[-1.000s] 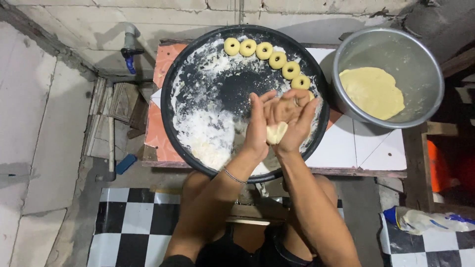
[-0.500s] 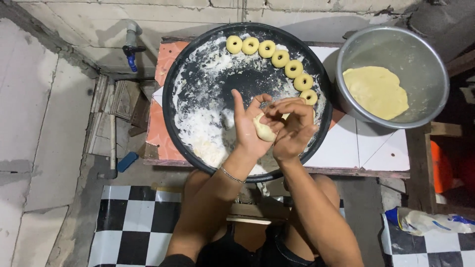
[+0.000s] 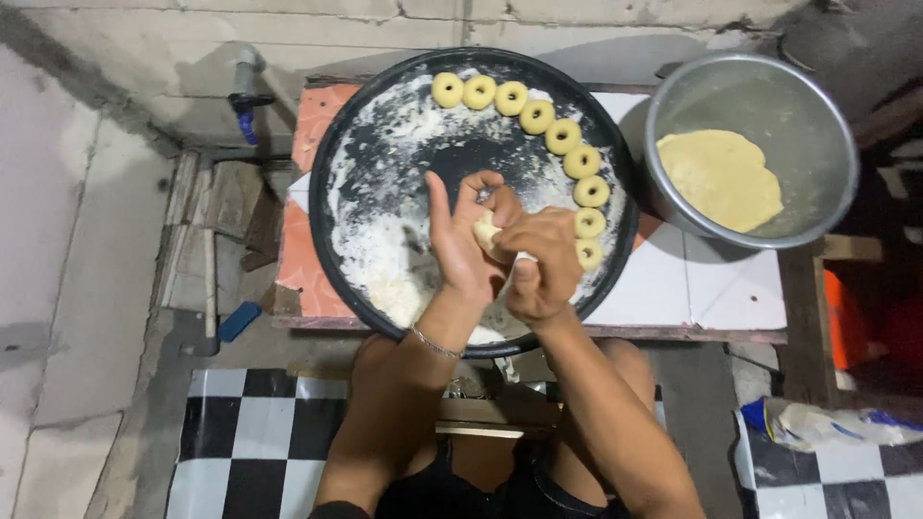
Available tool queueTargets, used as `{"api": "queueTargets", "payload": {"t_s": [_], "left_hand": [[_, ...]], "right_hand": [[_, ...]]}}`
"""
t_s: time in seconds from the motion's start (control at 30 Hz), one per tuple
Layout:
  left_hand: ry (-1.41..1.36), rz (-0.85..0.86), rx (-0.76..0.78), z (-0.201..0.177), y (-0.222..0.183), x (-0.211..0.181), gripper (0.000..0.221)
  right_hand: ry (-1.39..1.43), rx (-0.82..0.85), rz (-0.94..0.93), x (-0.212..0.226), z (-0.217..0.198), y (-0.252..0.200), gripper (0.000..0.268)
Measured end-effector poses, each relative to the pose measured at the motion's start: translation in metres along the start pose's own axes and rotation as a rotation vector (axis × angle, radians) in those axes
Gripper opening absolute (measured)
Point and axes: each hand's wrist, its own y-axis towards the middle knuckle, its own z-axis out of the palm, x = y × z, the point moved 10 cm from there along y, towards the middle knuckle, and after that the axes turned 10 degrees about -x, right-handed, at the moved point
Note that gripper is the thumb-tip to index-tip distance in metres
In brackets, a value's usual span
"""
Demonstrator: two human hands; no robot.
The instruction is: Shaping small portions of dough into rings and arranging them on a floured tray.
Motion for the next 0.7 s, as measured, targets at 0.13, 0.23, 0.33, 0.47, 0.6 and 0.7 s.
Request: {"api": "queueTargets", "payload": {"t_s": [0.13, 0.23, 0.33, 0.47, 0.6, 0.7], "left_hand": [[0.162, 0.002, -0.103, -0.027, 0.008, 0.035, 0.071], [0.352, 0.025, -0.066, -0.016, -0.001, 0.043, 0.075], [0.433, 0.087, -0.078, -0.013, 0.0, 0.037, 0.075], [0.335, 0.282, -0.233, -0.025, -0.003, -0.005, 0.071], [0.372, 0.255, -0.221, -0.026, -0.002, -0.005, 0.07], [0.503, 0.229, -0.13, 0.003, -0.011, 0.012, 0.074]], "right_hand": [[0.012, -0.149, 0.12, -0.002, -0.015, 0.013, 0.054], [-0.075, -0.211, 0.251, -0.018, -0.032, 0.013, 0.065], [-0.257, -0.248, 0.252, -0.035, -0.047, 0.0, 0.022], [-0.096, -0.068, 0.202, -0.036, -0.01, -0.006, 0.055], [-0.116, -0.128, 0.193, -0.022, 0.002, 0.016, 0.063], [-0.085, -0.169, 0.319, -0.037, -0.01, 0.015, 0.061]]}}
